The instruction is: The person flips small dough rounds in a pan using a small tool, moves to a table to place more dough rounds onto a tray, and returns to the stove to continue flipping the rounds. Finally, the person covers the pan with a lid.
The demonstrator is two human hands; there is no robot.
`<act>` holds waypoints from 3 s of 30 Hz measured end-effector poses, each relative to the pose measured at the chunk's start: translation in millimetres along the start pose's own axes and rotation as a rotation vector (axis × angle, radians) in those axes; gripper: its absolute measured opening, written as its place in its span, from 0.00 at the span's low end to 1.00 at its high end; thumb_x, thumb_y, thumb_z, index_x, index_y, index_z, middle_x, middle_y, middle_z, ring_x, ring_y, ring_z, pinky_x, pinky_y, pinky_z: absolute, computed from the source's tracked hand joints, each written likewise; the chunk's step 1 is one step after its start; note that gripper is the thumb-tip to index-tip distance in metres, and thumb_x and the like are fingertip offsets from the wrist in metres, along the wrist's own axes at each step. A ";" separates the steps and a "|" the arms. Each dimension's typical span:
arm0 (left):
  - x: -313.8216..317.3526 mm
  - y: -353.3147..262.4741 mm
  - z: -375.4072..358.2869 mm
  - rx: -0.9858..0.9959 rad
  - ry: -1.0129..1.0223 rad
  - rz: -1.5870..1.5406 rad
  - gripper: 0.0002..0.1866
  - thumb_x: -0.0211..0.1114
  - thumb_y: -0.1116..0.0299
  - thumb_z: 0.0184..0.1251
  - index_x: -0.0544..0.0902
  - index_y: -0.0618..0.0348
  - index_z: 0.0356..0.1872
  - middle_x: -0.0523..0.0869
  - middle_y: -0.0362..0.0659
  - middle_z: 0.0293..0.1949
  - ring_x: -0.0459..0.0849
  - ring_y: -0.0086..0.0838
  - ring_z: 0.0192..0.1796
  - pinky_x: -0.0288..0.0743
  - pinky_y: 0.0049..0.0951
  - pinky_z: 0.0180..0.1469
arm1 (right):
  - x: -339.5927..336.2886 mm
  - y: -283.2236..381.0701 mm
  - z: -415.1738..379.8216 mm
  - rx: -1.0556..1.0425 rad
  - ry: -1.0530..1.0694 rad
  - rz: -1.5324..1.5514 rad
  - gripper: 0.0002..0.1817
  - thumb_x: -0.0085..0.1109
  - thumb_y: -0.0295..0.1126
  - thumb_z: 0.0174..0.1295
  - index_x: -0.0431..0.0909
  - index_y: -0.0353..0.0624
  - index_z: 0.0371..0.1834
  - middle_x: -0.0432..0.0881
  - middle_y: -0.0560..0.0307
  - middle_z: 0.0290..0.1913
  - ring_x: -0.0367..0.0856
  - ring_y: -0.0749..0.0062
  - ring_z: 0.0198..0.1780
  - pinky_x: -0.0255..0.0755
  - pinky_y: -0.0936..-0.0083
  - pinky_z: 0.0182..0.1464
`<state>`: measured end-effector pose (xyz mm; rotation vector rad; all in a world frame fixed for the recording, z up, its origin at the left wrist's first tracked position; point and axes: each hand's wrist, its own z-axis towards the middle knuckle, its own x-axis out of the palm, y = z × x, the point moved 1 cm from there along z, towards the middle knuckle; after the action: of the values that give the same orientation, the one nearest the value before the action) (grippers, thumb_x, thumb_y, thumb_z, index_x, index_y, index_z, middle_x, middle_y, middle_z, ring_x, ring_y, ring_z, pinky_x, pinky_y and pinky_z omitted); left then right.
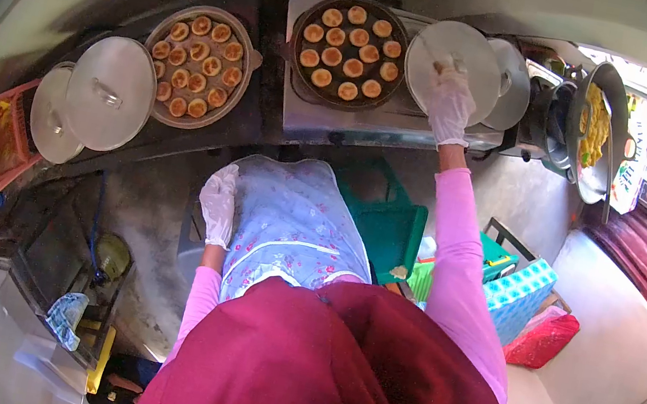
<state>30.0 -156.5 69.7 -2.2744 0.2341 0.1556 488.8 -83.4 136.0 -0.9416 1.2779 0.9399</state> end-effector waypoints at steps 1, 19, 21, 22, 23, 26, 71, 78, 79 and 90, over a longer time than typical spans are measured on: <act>-0.5 -2.0 1.1 -0.014 0.000 0.009 0.15 0.62 0.69 0.76 0.83 0.67 0.58 0.88 0.43 0.53 0.85 0.22 0.51 0.78 0.22 0.54 | -0.5 4.4 1.5 -0.067 0.134 -0.135 0.13 0.56 0.36 0.62 0.84 0.46 0.46 0.86 0.49 0.35 0.86 0.53 0.38 0.78 0.58 0.39; -2.1 -7.0 -3.1 -0.014 -0.034 0.026 0.14 0.60 0.71 0.76 0.83 0.68 0.57 0.89 0.42 0.51 0.85 0.22 0.49 0.78 0.22 0.51 | 27.2 38.7 -10.3 -0.115 0.113 0.130 0.14 0.56 0.34 0.65 0.82 0.48 0.52 0.84 0.49 0.32 0.85 0.53 0.37 0.77 0.56 0.36; -3.3 -4.1 -3.5 0.019 -0.032 0.006 0.14 0.60 0.71 0.76 0.83 0.67 0.57 0.89 0.41 0.51 0.85 0.22 0.48 0.78 0.22 0.50 | 28.1 45.2 -14.1 -0.076 0.179 0.091 0.13 0.55 0.36 0.69 0.83 0.48 0.52 0.84 0.49 0.31 0.85 0.54 0.36 0.76 0.55 0.36; -4.2 1.2 -1.6 0.018 -0.045 -0.002 0.14 0.60 0.71 0.76 0.84 0.66 0.56 0.89 0.40 0.49 0.82 0.20 0.44 0.76 0.21 0.47 | 34.8 48.0 -19.8 -0.077 0.218 0.045 0.13 0.55 0.37 0.69 0.84 0.48 0.51 0.84 0.49 0.31 0.85 0.54 0.35 0.76 0.55 0.35; -4.5 6.8 1.9 0.016 -0.056 -0.011 0.14 0.60 0.71 0.76 0.85 0.65 0.56 0.89 0.39 0.48 0.80 0.18 0.41 0.74 0.20 0.44 | 39.2 49.8 -25.0 -0.076 0.258 -0.004 0.13 0.54 0.37 0.69 0.84 0.47 0.51 0.84 0.49 0.31 0.84 0.53 0.35 0.75 0.55 0.35; -2.5 5.6 -0.4 0.000 -0.056 -0.041 0.14 0.60 0.71 0.76 0.86 0.65 0.55 0.89 0.38 0.48 0.78 0.16 0.38 0.72 0.19 0.41 | 39.7 56.0 -36.2 -0.104 0.144 0.134 0.12 0.53 0.33 0.67 0.82 0.45 0.49 0.85 0.50 0.33 0.86 0.54 0.35 0.77 0.58 0.33; -30.5 15.2 4.1 0.013 -0.082 0.030 0.15 0.64 0.69 0.73 0.85 0.69 0.53 0.89 0.44 0.49 0.84 0.24 0.47 0.78 0.24 0.51 | 100.8 -110.4 9.4 0.418 -0.249 -0.083 0.20 0.52 0.43 0.70 0.86 0.40 0.32 0.86 0.39 0.33 0.86 0.43 0.39 0.78 0.51 0.42; -7.4 24.8 2.0 -0.047 0.047 0.164 0.15 0.62 0.68 0.76 0.84 0.68 0.55 0.88 0.42 0.48 0.84 0.22 0.45 0.78 0.23 0.51 | 91.8 -223.6 24.0 0.813 -0.029 0.148 0.30 0.62 0.57 0.58 0.88 0.35 0.37 0.86 0.32 0.39 0.86 0.39 0.46 0.75 0.50 0.50; -4.0 19.9 -0.4 -0.035 0.051 0.178 0.15 0.63 0.68 0.76 0.83 0.68 0.55 0.88 0.42 0.47 0.84 0.22 0.45 0.78 0.23 0.51 | 82.4 -216.6 29.2 0.809 0.006 0.137 0.28 0.62 0.56 0.57 0.89 0.36 0.37 0.86 0.33 0.41 0.86 0.39 0.47 0.76 0.50 0.50; 6.8 24.5 11.2 -0.011 0.070 0.108 0.14 0.64 0.67 0.76 0.84 0.66 0.54 0.87 0.37 0.40 0.81 0.19 0.38 0.77 0.21 0.43 | 71.4 -249.7 -56.4 0.648 -0.279 0.151 0.32 0.61 0.58 0.59 0.88 0.32 0.39 0.86 0.31 0.41 0.86 0.39 0.48 0.75 0.51 0.53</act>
<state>30.8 -164.6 43.1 -2.2817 0.3934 0.1340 708.8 -218.1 72.2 -0.2040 1.3010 0.6688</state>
